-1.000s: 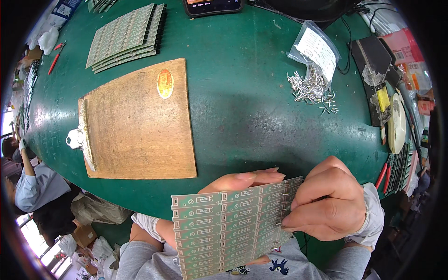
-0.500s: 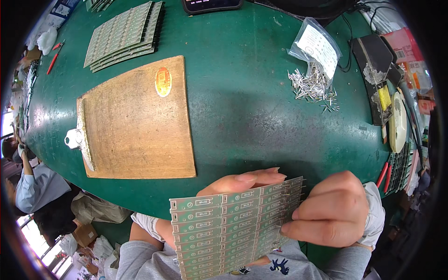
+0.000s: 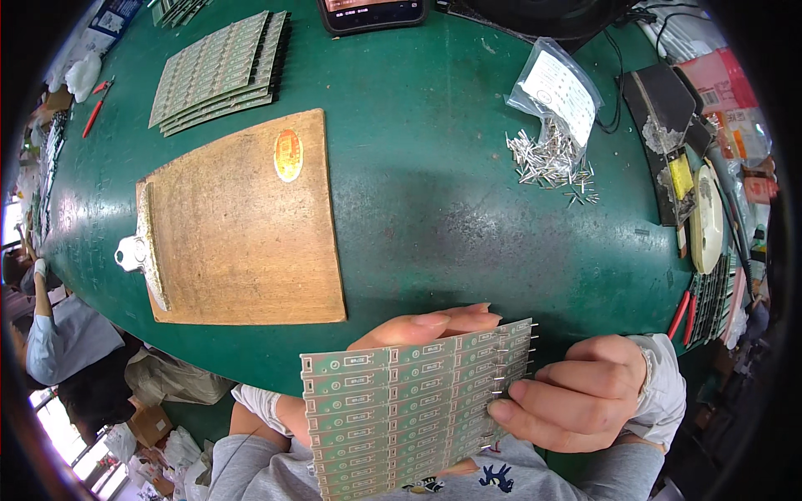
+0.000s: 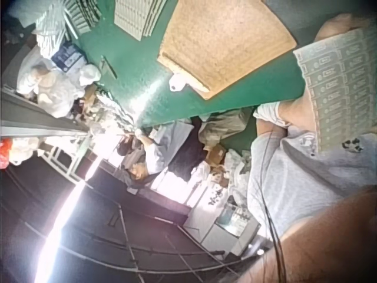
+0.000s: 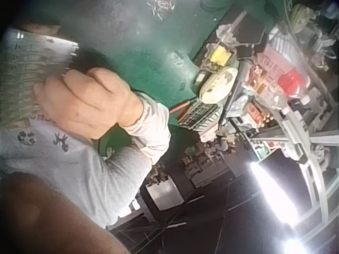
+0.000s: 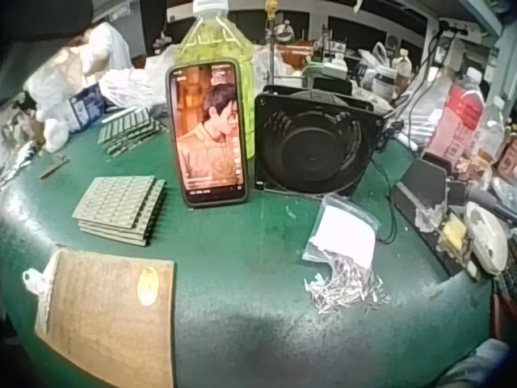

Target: The person assembles a circuit board panel by picking metal pins from a pile on the table and inserting them into the board holes by hand.

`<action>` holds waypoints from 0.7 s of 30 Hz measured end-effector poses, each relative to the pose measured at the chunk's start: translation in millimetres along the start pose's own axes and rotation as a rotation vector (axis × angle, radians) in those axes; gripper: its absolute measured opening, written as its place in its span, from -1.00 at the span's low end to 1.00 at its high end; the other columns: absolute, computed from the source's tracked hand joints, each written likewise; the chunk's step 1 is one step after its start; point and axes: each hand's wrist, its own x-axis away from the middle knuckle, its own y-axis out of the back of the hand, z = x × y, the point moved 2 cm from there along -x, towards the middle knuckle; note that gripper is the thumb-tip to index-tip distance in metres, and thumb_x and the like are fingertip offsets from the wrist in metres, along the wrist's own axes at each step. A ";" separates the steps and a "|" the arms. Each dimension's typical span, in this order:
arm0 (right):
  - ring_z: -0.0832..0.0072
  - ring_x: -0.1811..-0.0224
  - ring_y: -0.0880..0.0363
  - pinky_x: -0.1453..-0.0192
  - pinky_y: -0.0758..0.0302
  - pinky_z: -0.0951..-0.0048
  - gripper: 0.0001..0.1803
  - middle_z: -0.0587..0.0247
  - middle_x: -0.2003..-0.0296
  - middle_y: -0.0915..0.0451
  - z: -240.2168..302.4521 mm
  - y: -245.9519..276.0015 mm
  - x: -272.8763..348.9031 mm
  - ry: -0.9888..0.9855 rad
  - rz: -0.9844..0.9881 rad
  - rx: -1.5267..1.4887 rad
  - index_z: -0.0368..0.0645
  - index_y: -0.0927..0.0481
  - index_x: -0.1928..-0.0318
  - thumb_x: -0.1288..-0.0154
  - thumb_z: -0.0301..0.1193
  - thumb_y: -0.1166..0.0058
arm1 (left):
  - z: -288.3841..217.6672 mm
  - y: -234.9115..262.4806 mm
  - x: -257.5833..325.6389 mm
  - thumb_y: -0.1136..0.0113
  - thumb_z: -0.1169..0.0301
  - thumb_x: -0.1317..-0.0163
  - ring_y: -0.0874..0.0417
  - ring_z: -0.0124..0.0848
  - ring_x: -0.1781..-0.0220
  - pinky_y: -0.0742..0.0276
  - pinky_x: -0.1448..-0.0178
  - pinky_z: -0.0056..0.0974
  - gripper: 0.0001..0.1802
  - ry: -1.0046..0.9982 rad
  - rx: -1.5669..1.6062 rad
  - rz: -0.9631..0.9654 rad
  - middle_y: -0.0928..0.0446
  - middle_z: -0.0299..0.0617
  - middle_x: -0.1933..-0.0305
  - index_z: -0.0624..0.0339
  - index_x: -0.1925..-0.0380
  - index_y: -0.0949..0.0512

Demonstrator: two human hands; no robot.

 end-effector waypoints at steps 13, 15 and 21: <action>0.34 0.34 -0.51 0.37 -0.48 0.39 -0.73 0.21 0.36 -0.51 -67.9 7.3 -13.0 -0.418 0.260 0.564 -0.26 -0.56 0.32 0.17 -0.54 -0.13 | 15.8 20.5 3.0 0.01 -0.22 -0.25 -0.43 0.19 -0.29 -0.26 -0.39 0.24 -0.13 -0.142 -0.167 -0.042 -0.42 0.45 -0.15 0.40 -0.23 -0.32; 0.37 0.35 -0.48 0.39 -0.48 0.41 -0.75 0.24 0.38 -0.44 -66.6 7.4 -13.9 -0.400 0.309 0.643 -0.24 -0.55 0.33 0.15 -0.52 -0.10 | -15.4 28.5 -15.6 -0.54 0.29 -0.01 -0.35 0.11 -0.38 -0.22 -0.44 0.17 -0.03 0.034 -0.614 0.342 -0.35 0.30 -0.27 0.25 -0.35 -0.15; 0.38 0.36 -0.48 0.42 -0.47 0.40 -0.76 0.25 0.39 -0.46 -64.8 6.1 -20.9 -0.426 0.345 0.621 -0.24 -0.55 0.33 0.14 -0.54 -0.11 | -16.5 27.0 -17.5 -0.56 0.35 0.02 -0.31 0.08 -0.41 -0.21 -0.45 0.14 0.02 -0.023 -0.622 0.404 -0.31 0.27 -0.30 0.21 -0.37 -0.11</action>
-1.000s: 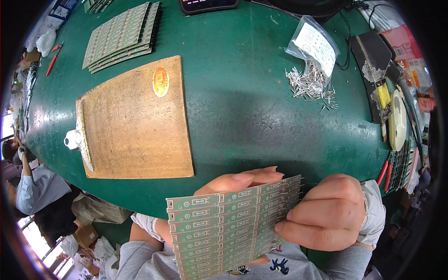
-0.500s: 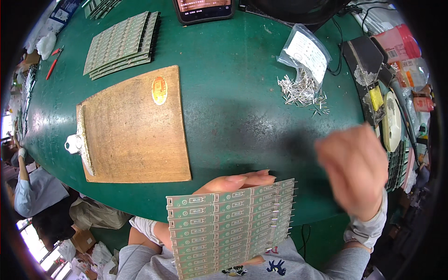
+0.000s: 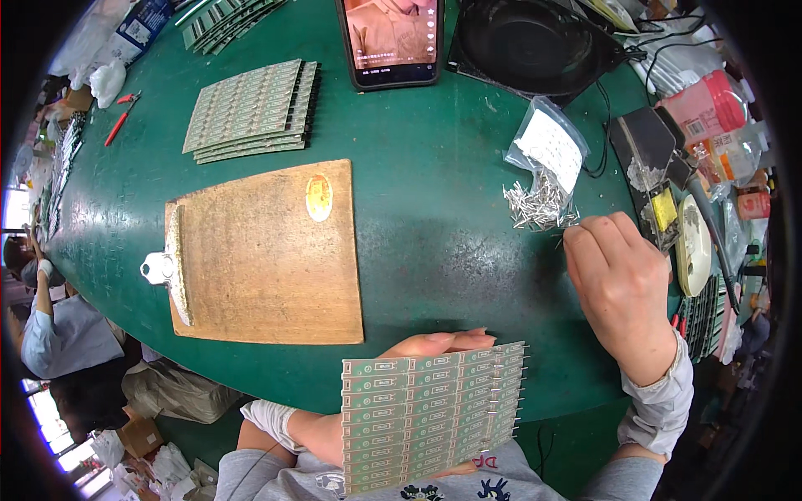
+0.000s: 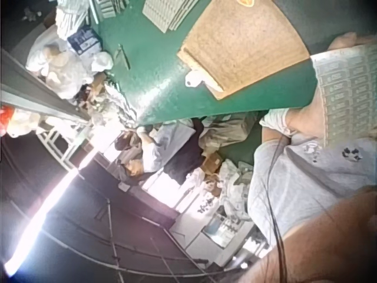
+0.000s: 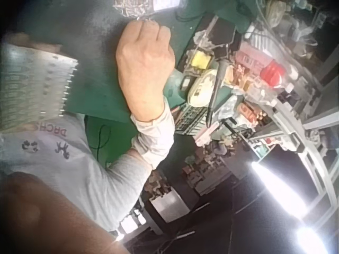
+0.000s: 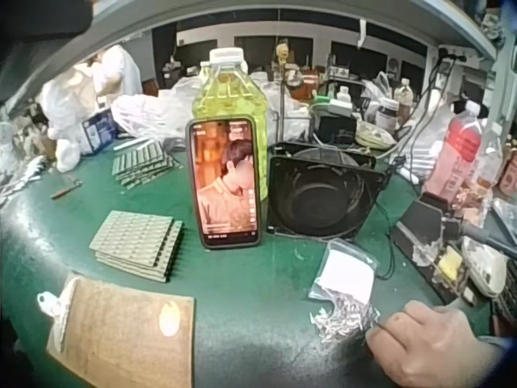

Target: The person assembles a circuit board panel by picking metal pins from a pile on the table and inserting them into the board holes by hand.

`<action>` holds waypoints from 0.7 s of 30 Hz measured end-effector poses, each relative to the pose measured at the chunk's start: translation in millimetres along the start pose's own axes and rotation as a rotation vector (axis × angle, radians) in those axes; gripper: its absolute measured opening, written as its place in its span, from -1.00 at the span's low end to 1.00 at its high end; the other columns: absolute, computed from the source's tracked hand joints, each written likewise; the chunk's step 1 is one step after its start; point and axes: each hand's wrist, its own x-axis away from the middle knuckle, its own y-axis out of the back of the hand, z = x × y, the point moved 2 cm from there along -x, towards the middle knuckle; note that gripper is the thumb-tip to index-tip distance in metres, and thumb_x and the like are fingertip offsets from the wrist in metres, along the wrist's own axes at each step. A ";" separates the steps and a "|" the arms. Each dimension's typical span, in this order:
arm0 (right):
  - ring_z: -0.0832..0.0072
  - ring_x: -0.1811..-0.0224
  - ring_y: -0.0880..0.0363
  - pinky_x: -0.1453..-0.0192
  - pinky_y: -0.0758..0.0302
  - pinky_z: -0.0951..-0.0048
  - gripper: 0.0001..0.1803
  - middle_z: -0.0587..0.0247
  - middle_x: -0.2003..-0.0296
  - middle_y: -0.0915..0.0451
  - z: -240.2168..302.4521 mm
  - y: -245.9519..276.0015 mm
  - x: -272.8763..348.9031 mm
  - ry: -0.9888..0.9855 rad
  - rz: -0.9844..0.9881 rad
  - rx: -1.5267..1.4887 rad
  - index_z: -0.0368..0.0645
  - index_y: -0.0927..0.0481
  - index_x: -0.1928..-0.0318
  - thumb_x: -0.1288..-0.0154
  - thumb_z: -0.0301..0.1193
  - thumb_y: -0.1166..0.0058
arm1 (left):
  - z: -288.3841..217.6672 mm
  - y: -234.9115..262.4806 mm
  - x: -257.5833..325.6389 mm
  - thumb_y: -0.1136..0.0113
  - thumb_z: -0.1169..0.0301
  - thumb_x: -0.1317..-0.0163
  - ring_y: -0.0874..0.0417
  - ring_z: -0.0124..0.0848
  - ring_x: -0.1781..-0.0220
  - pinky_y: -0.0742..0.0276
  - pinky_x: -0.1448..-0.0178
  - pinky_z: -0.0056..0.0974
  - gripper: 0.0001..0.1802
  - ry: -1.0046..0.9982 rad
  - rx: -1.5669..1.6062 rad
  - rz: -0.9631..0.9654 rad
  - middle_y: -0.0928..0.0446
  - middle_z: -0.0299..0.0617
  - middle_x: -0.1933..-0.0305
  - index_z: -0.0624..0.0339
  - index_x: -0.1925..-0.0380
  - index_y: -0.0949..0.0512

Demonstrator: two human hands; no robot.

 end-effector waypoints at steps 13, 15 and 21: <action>0.30 0.38 -0.61 0.33 -0.57 0.37 -0.70 0.09 0.33 -0.61 33.8 29.2 20.9 0.047 -0.195 -0.995 -0.32 -0.66 0.29 0.18 -0.61 -0.27 | -8.0 -7.4 -9.4 -0.58 0.51 0.10 -0.20 0.00 -0.49 -0.18 -0.47 0.05 0.15 -0.017 0.032 0.043 -0.21 0.20 -0.39 0.11 -0.42 0.01; 0.34 0.36 -0.59 0.31 -0.55 0.39 -0.70 0.18 0.31 -0.61 37.1 28.2 24.6 0.011 -0.149 -1.085 -0.26 -0.69 0.30 0.18 -0.59 -0.30 | -8.7 -7.8 -8.1 -0.59 0.50 0.11 -0.22 0.00 -0.48 -0.23 -0.45 0.05 0.15 0.003 -0.002 0.026 -0.22 0.19 -0.39 0.11 -0.41 0.01; 0.41 0.32 -0.50 0.27 -0.50 0.45 -0.70 0.33 0.29 -0.58 41.3 23.5 21.8 0.109 -0.071 -1.160 -0.14 -0.72 0.34 0.26 -0.52 -0.33 | -2.3 -7.4 -0.6 -0.61 0.50 0.13 -0.23 -0.04 -0.48 -0.29 -0.43 0.04 0.16 0.069 0.045 0.018 -0.22 0.19 -0.39 0.12 -0.40 -0.01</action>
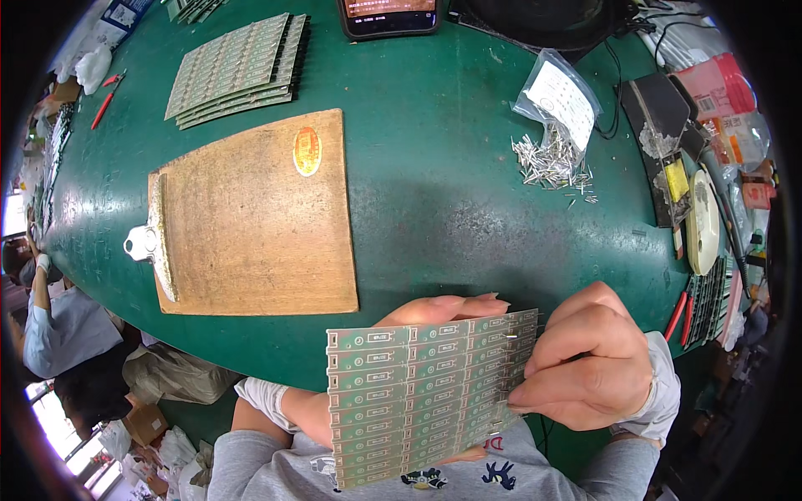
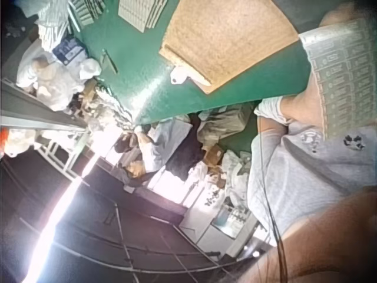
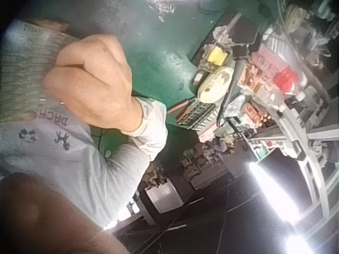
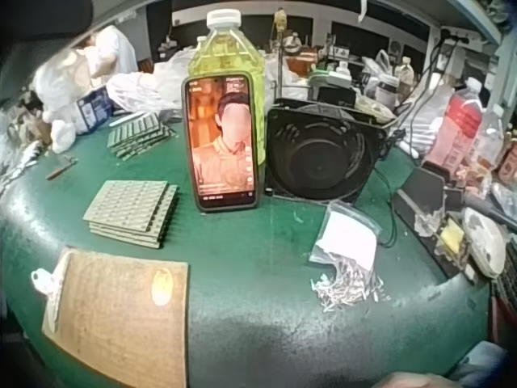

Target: The person assembles a circuit board panel by picking metal pins from a pile on the table and inserting them into the board holes by hand.

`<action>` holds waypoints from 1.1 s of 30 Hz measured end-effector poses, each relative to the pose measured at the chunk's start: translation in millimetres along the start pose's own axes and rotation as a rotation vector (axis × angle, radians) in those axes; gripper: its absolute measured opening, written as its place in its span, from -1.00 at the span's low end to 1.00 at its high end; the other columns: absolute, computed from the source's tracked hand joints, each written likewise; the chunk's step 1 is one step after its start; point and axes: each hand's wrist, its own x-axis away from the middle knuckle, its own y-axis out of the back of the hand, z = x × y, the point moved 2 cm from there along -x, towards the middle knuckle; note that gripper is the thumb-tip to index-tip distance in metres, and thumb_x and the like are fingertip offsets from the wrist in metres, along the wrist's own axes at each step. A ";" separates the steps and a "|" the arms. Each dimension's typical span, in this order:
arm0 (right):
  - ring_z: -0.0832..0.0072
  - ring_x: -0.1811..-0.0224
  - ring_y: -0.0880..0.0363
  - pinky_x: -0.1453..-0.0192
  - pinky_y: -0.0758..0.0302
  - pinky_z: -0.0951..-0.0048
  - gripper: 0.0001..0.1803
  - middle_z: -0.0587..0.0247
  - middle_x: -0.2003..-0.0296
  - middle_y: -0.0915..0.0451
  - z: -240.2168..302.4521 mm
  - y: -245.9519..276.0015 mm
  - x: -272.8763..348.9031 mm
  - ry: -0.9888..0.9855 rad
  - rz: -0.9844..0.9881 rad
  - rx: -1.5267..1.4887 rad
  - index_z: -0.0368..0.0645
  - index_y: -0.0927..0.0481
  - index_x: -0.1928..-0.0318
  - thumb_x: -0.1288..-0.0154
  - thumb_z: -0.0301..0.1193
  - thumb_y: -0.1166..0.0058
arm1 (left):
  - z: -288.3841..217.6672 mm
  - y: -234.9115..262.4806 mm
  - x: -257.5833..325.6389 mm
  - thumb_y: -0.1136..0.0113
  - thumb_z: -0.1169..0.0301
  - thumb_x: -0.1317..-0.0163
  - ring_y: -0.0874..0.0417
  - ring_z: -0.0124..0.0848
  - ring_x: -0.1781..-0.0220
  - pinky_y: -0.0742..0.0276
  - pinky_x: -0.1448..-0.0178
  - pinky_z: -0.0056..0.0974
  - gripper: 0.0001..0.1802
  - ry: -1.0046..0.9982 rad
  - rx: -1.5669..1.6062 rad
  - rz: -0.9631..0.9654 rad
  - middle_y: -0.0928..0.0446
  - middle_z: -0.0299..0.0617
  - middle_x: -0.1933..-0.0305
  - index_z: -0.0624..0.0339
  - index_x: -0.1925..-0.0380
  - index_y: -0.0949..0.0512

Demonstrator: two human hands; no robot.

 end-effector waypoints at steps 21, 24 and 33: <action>0.43 0.34 -0.49 0.36 -0.48 0.54 -0.66 0.31 0.34 -0.58 -3.9 -7.0 7.5 0.170 -0.097 0.141 -0.13 -0.71 0.36 0.31 -0.38 -0.19 | -16.7 -26.7 -6.6 -0.18 -0.11 -0.19 -0.47 0.13 -0.25 -0.37 -0.32 0.23 -0.17 0.206 0.151 -0.456 -0.41 0.28 -0.18 0.43 -0.17 -0.30; 0.43 0.34 -0.49 0.36 -0.48 0.54 -0.67 0.32 0.35 -0.58 -2.2 -8.2 5.1 0.177 -0.101 0.143 -0.12 -0.71 0.37 0.31 -0.38 -0.19 | -2.8 -28.3 -3.3 -0.14 -0.11 -0.24 -0.45 0.12 -0.27 -0.36 -0.33 0.22 -0.18 -0.019 -0.109 -0.431 -0.37 0.30 -0.24 0.41 -0.20 -0.28; 0.44 0.34 -0.48 0.36 -0.47 0.56 -0.71 0.33 0.34 -0.59 -0.1 -6.4 4.9 0.192 -0.097 0.112 -0.12 -0.70 0.37 0.26 -0.41 -0.22 | 1.8 -33.2 -9.5 0.36 -0.54 -0.18 -0.40 0.13 -0.29 -0.27 -0.38 0.17 0.14 -0.218 0.454 -0.410 -0.36 0.41 -0.22 0.43 -0.24 -0.26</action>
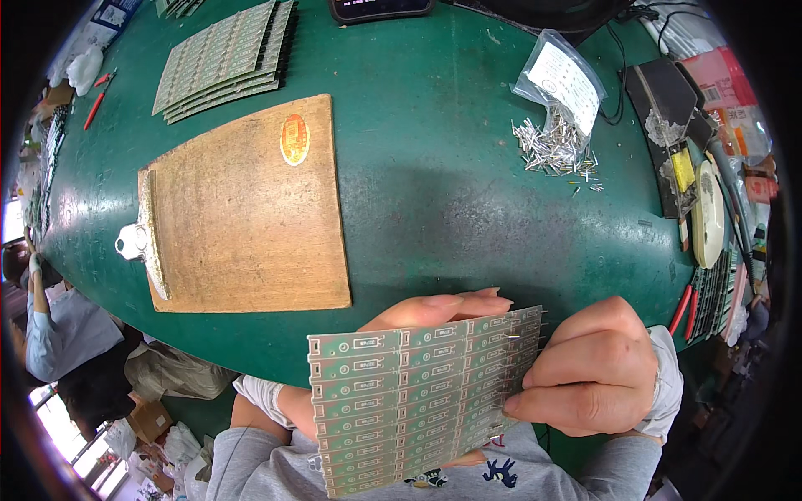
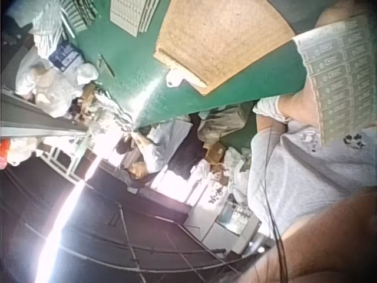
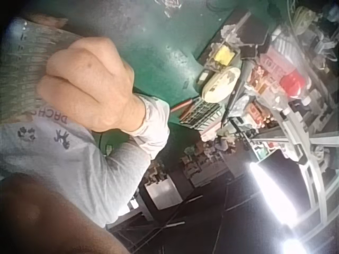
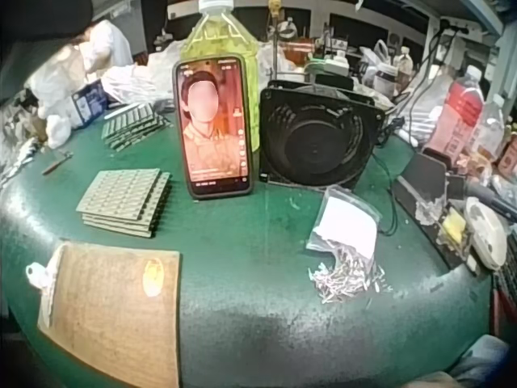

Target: The person assembles a circuit board panel by picking metal pins from a pile on the table and inserting them into the board holes by hand.

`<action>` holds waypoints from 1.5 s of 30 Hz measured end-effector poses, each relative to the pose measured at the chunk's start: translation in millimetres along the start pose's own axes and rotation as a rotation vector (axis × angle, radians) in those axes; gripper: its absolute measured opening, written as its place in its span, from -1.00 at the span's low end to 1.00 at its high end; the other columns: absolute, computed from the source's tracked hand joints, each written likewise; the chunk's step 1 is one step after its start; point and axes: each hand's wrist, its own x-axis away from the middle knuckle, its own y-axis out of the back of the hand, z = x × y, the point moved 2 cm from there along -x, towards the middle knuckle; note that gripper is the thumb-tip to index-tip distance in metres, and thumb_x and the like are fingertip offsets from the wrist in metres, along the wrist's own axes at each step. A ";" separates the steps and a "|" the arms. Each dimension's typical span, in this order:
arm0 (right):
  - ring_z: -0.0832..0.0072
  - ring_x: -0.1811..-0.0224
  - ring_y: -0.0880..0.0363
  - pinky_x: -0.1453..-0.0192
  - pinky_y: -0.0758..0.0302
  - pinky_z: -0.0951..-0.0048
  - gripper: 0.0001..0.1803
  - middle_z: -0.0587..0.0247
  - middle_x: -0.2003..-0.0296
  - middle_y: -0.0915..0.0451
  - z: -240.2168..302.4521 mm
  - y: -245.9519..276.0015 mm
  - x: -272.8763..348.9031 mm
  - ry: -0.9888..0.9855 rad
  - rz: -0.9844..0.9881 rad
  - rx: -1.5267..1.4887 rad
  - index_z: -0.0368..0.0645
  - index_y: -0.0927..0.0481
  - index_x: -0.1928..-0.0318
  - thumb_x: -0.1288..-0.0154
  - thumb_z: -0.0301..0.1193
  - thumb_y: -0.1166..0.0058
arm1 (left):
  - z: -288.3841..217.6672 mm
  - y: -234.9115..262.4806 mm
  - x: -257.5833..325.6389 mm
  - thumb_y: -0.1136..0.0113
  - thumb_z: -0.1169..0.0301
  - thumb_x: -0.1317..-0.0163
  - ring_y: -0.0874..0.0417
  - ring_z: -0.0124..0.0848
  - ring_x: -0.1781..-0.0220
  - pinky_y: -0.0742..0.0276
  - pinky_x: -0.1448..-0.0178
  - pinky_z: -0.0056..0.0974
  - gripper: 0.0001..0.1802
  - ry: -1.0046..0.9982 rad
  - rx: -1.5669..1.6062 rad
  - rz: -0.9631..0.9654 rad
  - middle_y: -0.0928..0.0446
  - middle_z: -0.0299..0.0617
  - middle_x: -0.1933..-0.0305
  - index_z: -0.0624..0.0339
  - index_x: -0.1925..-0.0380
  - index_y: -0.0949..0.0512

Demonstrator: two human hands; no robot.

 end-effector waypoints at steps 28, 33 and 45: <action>0.39 0.33 -0.57 0.41 -0.49 0.47 -0.66 0.24 0.33 -0.60 -40.6 40.8 -12.7 -0.053 0.103 0.731 -0.24 -0.63 0.30 0.24 -0.48 -0.20 | -31.4 29.2 -7.9 -0.60 0.37 0.08 -0.26 0.07 -0.44 -0.03 -0.52 0.22 0.09 0.652 0.221 -0.127 -0.36 0.30 -0.26 0.21 -0.39 -0.09; 0.43 0.36 -0.51 0.42 -0.46 0.48 -0.73 0.26 0.38 -0.49 -49.8 35.4 -17.0 0.014 0.302 1.007 -0.25 -0.58 0.33 0.16 -0.47 -0.13 | -37.6 27.3 3.0 -0.61 0.39 0.10 -0.26 0.06 -0.44 -0.07 -0.51 0.19 0.09 0.574 0.101 -0.010 -0.34 0.28 -0.27 0.21 -0.39 -0.08; 0.42 0.33 -0.56 0.46 -0.48 0.49 -0.71 0.25 0.35 -0.53 -39.1 30.4 -20.3 -0.002 0.299 0.983 -0.26 -0.56 0.30 0.17 -0.50 -0.12 | -42.0 31.7 -16.0 -0.61 0.42 0.13 -0.27 0.04 -0.45 -0.16 -0.48 0.15 0.11 0.395 -0.183 0.190 -0.32 0.25 -0.30 0.21 -0.38 -0.08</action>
